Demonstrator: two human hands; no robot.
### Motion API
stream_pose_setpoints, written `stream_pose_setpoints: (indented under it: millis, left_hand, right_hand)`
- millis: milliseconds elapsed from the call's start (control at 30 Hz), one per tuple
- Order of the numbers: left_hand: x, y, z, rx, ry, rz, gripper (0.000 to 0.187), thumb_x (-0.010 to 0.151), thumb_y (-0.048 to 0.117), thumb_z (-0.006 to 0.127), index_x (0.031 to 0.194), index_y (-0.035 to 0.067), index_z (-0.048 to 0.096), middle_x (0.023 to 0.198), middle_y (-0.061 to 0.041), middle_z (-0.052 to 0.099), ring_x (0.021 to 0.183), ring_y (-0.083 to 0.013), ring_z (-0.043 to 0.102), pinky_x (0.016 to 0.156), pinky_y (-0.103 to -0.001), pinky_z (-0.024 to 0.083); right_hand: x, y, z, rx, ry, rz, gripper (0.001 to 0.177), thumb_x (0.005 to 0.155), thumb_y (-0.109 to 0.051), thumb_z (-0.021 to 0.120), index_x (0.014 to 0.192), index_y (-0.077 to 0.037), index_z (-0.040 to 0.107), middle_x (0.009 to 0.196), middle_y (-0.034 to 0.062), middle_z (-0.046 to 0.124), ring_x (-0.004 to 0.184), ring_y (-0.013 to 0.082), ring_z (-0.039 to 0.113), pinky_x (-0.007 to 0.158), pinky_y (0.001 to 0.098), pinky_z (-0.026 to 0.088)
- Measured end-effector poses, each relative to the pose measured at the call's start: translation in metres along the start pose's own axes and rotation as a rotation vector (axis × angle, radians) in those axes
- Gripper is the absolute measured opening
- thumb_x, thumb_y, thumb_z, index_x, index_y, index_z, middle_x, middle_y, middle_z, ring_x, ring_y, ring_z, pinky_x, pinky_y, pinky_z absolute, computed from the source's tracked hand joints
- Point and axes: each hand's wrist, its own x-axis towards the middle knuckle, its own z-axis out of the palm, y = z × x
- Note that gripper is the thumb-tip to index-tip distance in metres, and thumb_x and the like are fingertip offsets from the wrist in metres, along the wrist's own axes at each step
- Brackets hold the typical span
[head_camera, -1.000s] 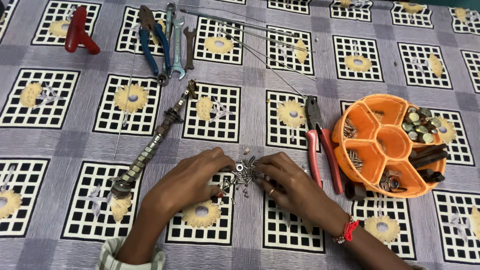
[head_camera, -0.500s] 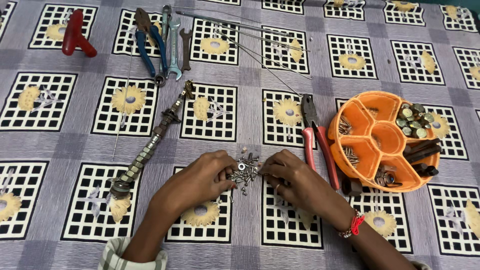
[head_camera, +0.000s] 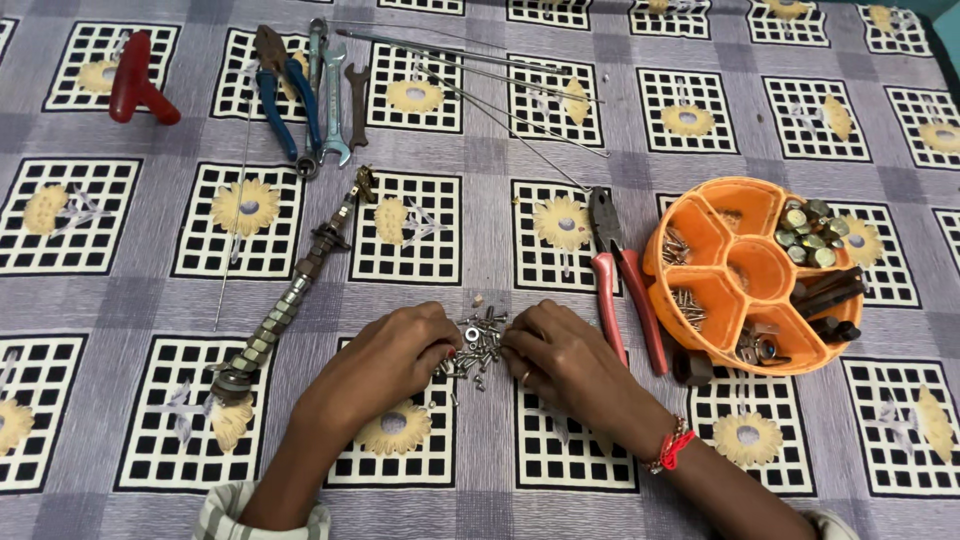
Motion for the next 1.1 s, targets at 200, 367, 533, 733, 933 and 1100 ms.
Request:
stream_pose_setpoints:
  millis: [200,367,533,733,933,1100]
  left_hand:
    - [-0.006,0.008,-0.004,0.039,0.042,0.027,0.018,0.089,0.017,0.067,0.102,0.006,0.074,0.097,-0.008,0.071,0.092,-0.0241,0.070,0.084,-0.042,0.056]
    - [-0.004,0.006,0.001,0.193,0.037,-0.002,0.020,0.091,0.023,0.068,0.100,0.005,0.071,0.102,-0.009,0.069,0.092,-0.0274,0.071,0.082,-0.045,0.058]
    - [0.001,0.001,0.005,0.229,-0.070,-0.091,0.018,0.093,0.020,0.064,0.104,0.007,0.069,0.111,-0.007,0.068,0.090,-0.0237,0.074,0.082,-0.040,0.064]
    - [0.001,-0.004,0.007,0.259,-0.040,-0.033,0.022,0.090,0.019,0.066,0.108,0.007,0.069,0.120,-0.009,0.065,0.092,-0.0260,0.072,0.086,-0.045,0.060]
    - [-0.003,-0.001,-0.002,0.108,-0.081,-0.105,0.021,0.091,0.019,0.060,0.109,0.010,0.068,0.103,-0.005,0.070,0.090,-0.0226,0.074,0.085,-0.041,0.061]
    - [-0.006,0.002,-0.003,0.157,-0.008,-0.030,0.021,0.091,0.022,0.064,0.106,0.009,0.069,0.101,-0.007,0.069,0.091,-0.0268,0.072,0.084,-0.044,0.056]
  right_hand:
    - [-0.007,0.008,-0.003,0.131,0.090,0.022,0.019,0.087,-0.007,0.074,0.100,0.004,0.066,0.100,0.0116,0.067,0.092,0.0245,0.067,0.079,0.0367,0.058]
    - [-0.007,0.011,-0.012,0.285,0.089,0.124,0.013,0.088,-0.002,0.073,0.100,-0.001,0.069,0.101,0.0081,0.071,0.092,0.0184,0.073,0.076,0.0307,0.064]
    - [-0.015,0.021,-0.042,0.161,0.224,0.014,0.022,0.089,0.004,0.065,0.109,-0.002,0.070,0.110,0.0101,0.071,0.100,0.0191,0.072,0.079,0.0271,0.064]
    - [-0.032,0.068,-0.107,-0.108,0.545,0.170,0.006,0.097,-0.007,0.078,0.096,-0.005,0.073,0.092,0.0064,0.074,0.080,0.0115,0.074,0.069,0.0220,0.062]
    - [-0.044,0.092,-0.120,-0.104,0.632,0.421,0.012,0.098,-0.010,0.080,0.107,-0.002,0.077,0.097,0.0086,0.074,0.084,0.0122,0.071,0.074,0.0254,0.058]
    - [-0.044,0.104,-0.114,-0.038,0.632,0.465,0.013,0.099,-0.010,0.078,0.107,0.000,0.076,0.095,0.0085,0.074,0.082,0.0127,0.071,0.071,0.0249,0.058]
